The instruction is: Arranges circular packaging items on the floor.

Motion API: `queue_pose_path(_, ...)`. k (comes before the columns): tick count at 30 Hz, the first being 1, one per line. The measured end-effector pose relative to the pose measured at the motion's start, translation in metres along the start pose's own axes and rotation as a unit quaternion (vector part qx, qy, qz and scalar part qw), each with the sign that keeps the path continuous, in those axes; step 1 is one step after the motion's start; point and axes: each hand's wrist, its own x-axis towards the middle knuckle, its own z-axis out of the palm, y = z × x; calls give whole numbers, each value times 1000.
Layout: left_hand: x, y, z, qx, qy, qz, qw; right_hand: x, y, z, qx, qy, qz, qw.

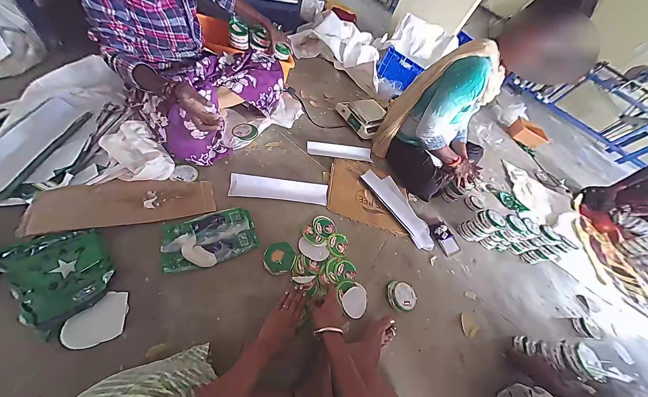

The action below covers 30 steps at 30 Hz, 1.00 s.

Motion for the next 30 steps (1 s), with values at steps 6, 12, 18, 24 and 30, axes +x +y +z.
queue_pose_path(6,3,8,-1,9,-11,-37,999,3,16,-4,111,57,-13,992)
queue_pose_path(12,0,1,-15,-85,-1,-73,994,-18,20,-17,302,88,-44,948)
queue_pose_path(18,2,-4,-15,-120,52,-128,983,-47,30,-31,463,86,28,882)
queue_pose_path(24,-19,26,-36,-202,198,-23,959,-47,43,-18,548,61,27,834)
queue_pose_path(30,-28,61,-34,-246,341,116,900,-78,22,-30,769,-18,-2,639)
